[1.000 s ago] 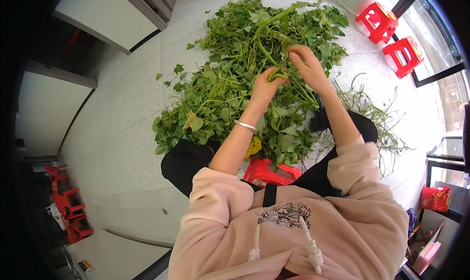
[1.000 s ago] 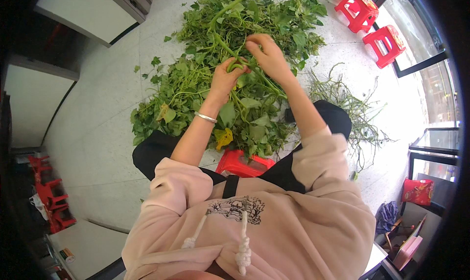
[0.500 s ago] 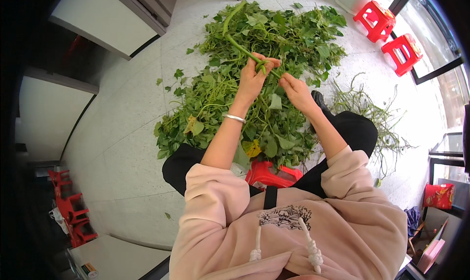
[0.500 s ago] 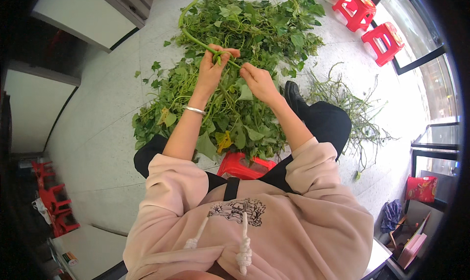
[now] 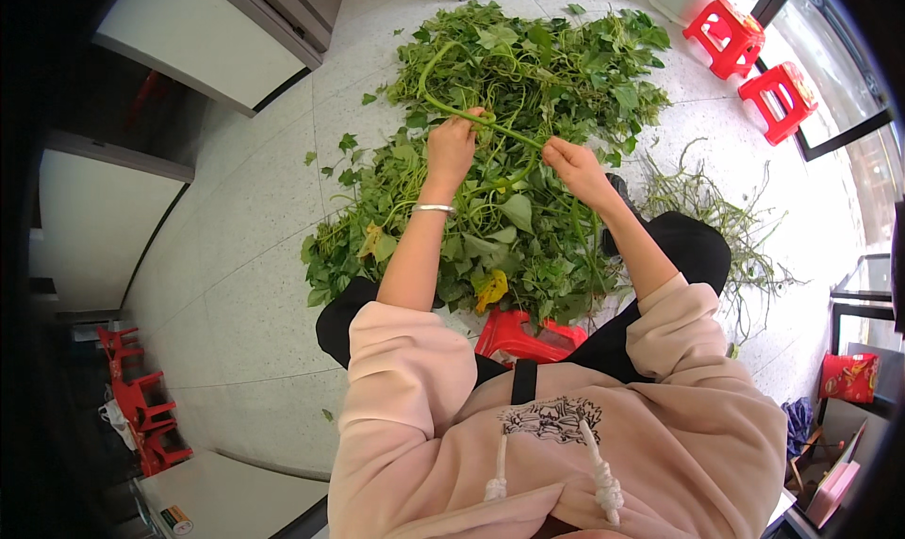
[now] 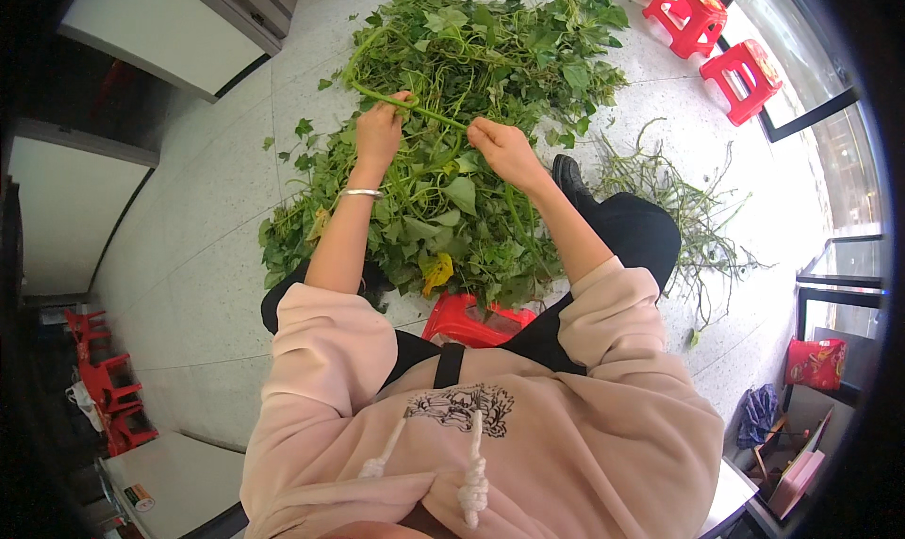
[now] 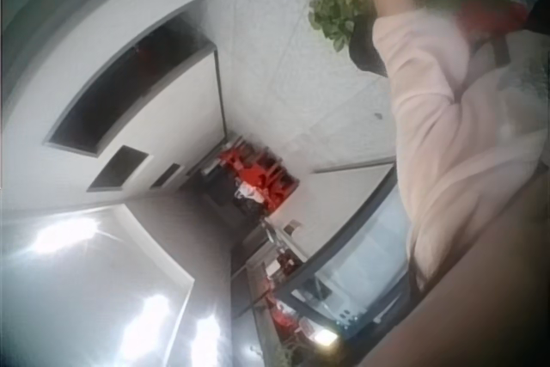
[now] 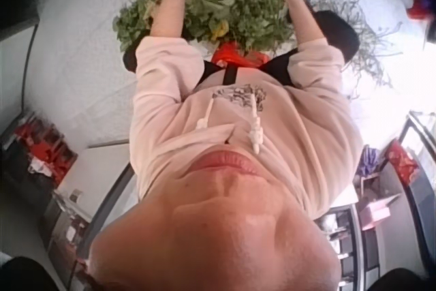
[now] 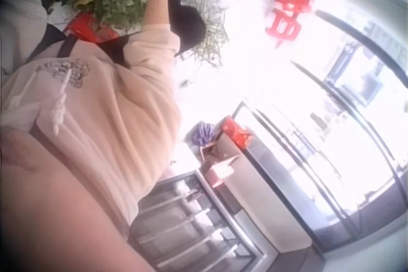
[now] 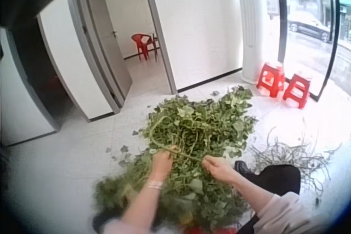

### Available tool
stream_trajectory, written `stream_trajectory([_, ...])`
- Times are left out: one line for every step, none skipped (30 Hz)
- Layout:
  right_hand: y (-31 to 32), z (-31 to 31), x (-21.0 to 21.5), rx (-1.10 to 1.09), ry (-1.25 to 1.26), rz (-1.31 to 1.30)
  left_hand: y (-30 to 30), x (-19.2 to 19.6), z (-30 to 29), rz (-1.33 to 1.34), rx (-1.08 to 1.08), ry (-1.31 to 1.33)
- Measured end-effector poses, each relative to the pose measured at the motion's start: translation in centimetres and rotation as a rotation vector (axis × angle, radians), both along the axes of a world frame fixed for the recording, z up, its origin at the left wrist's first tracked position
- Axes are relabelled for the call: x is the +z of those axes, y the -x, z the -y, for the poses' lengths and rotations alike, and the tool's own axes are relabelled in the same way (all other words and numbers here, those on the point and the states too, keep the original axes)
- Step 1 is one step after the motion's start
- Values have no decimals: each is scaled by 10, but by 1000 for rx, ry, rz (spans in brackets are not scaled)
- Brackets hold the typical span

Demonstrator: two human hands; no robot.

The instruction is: The person sits on a low red stool and sorts a large pile of leafy green vegetables by hand. They pick up stems, remove leaves, and place the cleaned portions into a red basket while discarding unwanted parts onto the floor.

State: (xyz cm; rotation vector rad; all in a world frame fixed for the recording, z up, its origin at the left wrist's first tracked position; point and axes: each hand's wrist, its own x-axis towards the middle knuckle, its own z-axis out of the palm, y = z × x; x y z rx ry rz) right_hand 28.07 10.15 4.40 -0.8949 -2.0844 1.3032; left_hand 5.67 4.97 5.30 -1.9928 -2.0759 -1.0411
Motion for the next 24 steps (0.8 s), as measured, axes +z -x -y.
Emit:
stream_trajectory([2, 3, 1, -11, -34, 0, 2, -7, 0, -46, 12, -21])
stream_trajectory([4, 6, 3, -22, -68, 0, 6, -13, -2, -92, 24, -42])
stream_trajectory([5, 8, 4, -33, -103, -1, 10, -19, -2, -139, 36, -62])
stream_trajectory([6, 10, 8, -42, -106, 40, 11, -21, -2, -165, 39, -69])
stream_trajectory([5, 11, 12, -50, -110, 82, 12, -23, -2, -192, 43, -75])
stream_trajectory([6, 12, 14, -58, -113, 123, 14, -25, -2, -218, 47, -81])
stream_trajectory([7, 13, 13, -65, -135, 124, 16, -27, -3, -224, 38, -103])
stream_trajectory([8, 14, 11, -71, -156, 125, 18, -29, -4, -230, 30, -125])
stream_trajectory([9, 15, 9, -78, -178, 126, 20, -31, -5, -236, 22, -147])
stream_trajectory([9, 15, 6, -88, -188, 128, 17, -29, -5, -254, 23, -122])
stream_trajectory([9, 15, 4, -99, -199, 130, 14, -28, -6, -273, 23, -97])
stream_trajectory([7, 14, 2, -111, -209, 132, 10, -27, -8, -290, 23, -73])
stream_trajectory([8, 16, 3, -100, -207, 150, 12, -30, -7, -299, 31, -82])
stream_trajectory([9, 18, 3, -90, -205, 168, 14, -33, -7, -306, 38, -92])
stream_trajectory([9, 19, 4, -82, -202, 186, 15, -37, -7, -314, 43, -102])
stream_trajectory([7, 20, 3, -102, -235, 172, 15, -40, -10, -338, 33, -84])
stream_trajectory([7, 20, 1, -123, -269, 158, 15, -43, -14, -361, 22, -66])
stream_trajectory([4, 21, -1, -145, -302, 144, 16, -46, -16, -385, 10, -48])
stream_trajectory([-3, 26, 2, -160, -272, 160, 31, -50, -13, -197, 265, 157])
stream_trajectory([-10, 33, 12, -149, -247, 163, 66, -51, 5, -4, 544, 356])
stream_trajectory([-15, 36, 20, -134, -225, 161, 110, -54, 31, -52, 606, 410])
stream_trajectory([-25, 28, 9, -173, -200, 136, 114, -50, 36, -132, 552, 387])
stream_trajectory([-23, 25, 7, -199, -157, 124, 105, -48, 32, -141, 467, 356])
stream_trajectory([-17, 17, 6, -223, -114, 111, 90, -49, 24, -149, 386, 326])
